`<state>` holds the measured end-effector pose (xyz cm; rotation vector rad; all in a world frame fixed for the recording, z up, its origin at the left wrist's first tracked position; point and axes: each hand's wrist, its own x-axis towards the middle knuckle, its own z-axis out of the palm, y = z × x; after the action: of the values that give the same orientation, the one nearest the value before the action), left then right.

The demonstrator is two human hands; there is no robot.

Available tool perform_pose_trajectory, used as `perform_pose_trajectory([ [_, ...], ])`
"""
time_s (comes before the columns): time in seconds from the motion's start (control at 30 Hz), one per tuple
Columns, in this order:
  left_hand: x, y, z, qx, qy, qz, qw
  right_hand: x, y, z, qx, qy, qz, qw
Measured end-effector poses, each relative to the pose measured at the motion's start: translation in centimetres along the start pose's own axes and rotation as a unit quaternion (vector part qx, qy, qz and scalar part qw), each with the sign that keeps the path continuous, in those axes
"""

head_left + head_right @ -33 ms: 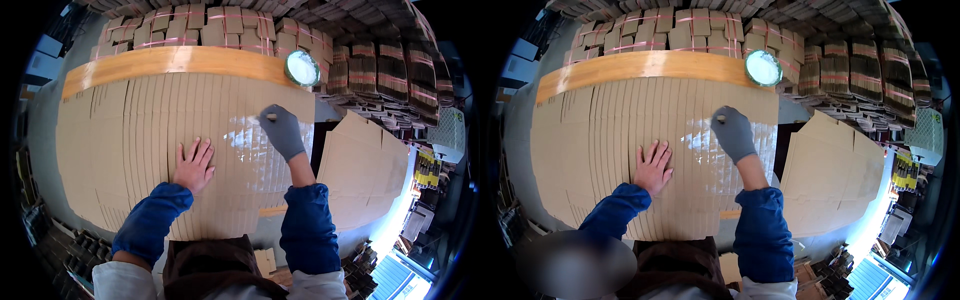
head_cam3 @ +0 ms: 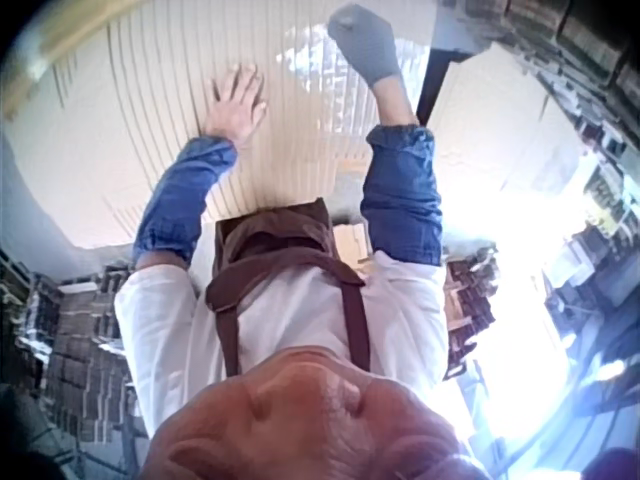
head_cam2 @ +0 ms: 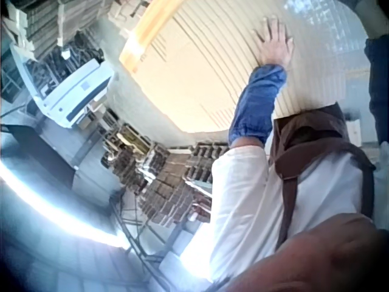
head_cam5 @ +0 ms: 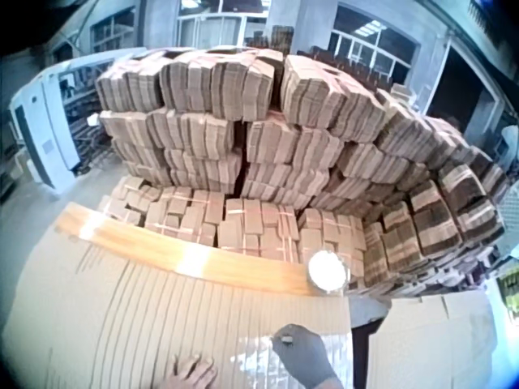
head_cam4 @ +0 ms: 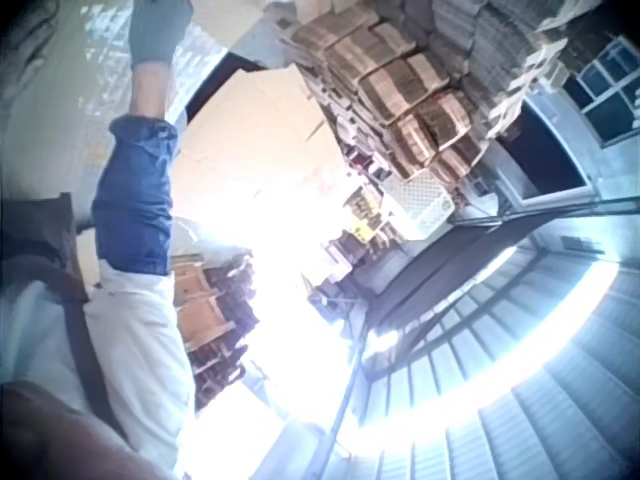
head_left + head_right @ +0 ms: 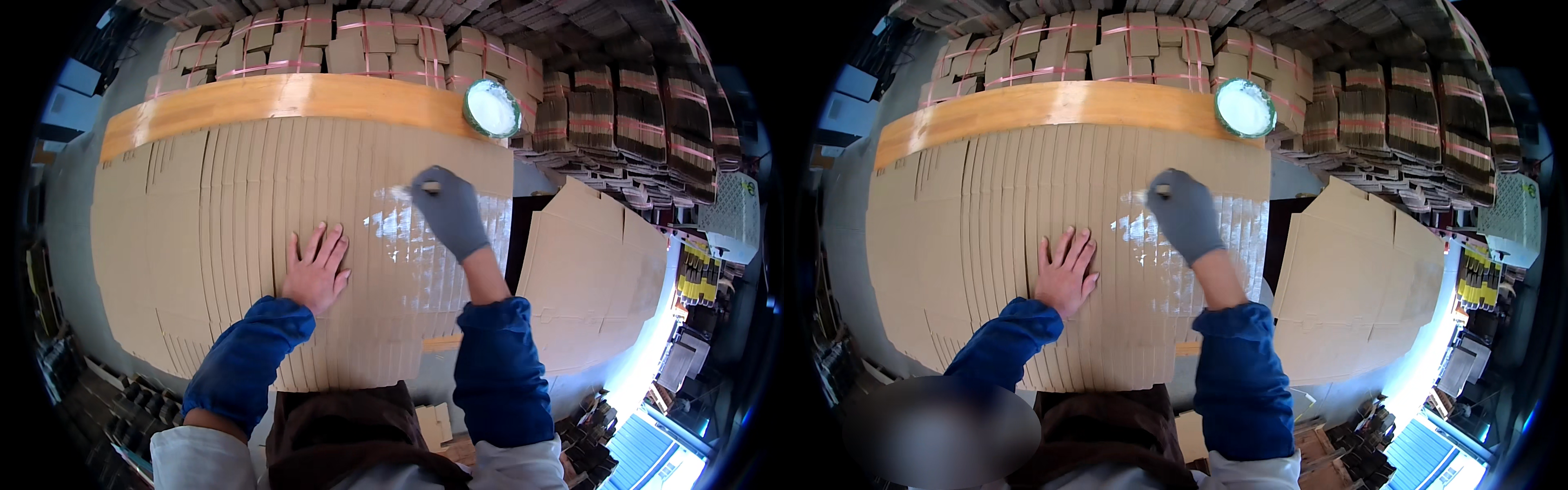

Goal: The person applies a white adhesive substance to a large, flat piece of corrugated cardboard using a brush. They repeatedly dip the brush into a small container to reload the adhesive and spread it across the surface of the board in a systematic manner.

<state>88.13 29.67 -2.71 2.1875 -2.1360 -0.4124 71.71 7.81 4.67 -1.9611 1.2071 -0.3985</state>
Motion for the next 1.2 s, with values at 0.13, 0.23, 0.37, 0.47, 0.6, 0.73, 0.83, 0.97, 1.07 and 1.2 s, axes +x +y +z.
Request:
perform_pose_trajectory([
  [0.13,0.1,0.1,0.0,0.008,0.007,0.003,1.0,0.8,-0.7,2.4,-0.029,0.038,-0.049,0.998],
  [0.23,0.2,0.0,-0.3,-0.001,0.006,0.004,1.0,0.0,2.8,-1.4,-0.016,0.064,0.024,0.998],
  [0.37,0.5,0.1,0.1,-0.001,0.002,0.002,1.0,-0.7,-1.0,2.0,0.025,0.069,-0.056,0.996],
  [0.47,0.5,0.1,0.1,-0.005,0.003,0.006,1.0,-0.8,-0.3,3.2,0.01,0.072,-0.04,0.997],
  [0.6,0.1,-0.2,-0.3,-0.005,-0.007,-0.007,1.0,-3.5,1.1,0.2,-0.028,0.126,0.011,0.992],
  [0.73,0.1,0.1,0.0,-0.005,0.004,-0.002,1.0,-8.3,-2.7,6.5,-0.115,0.031,-0.055,0.991],
  [0.83,0.2,0.0,-0.4,0.012,-0.029,-0.01,0.999,-8.7,1.2,4.6,-0.095,0.102,-0.004,0.99],
  [0.97,0.0,-0.1,0.0,0.009,-0.027,-0.01,1.0,-10.3,-2.8,6.3,-0.077,0.115,-0.015,0.99],
  [1.07,0.3,0.1,0.2,-0.001,-0.025,-0.003,1.0,-11.6,-1.7,8.0,-0.101,0.106,0.006,0.989],
  [1.2,-0.2,-0.1,0.3,0.004,-0.023,-0.005,1.0,-11.8,0.7,4.2,-0.102,0.202,0.05,0.973],
])
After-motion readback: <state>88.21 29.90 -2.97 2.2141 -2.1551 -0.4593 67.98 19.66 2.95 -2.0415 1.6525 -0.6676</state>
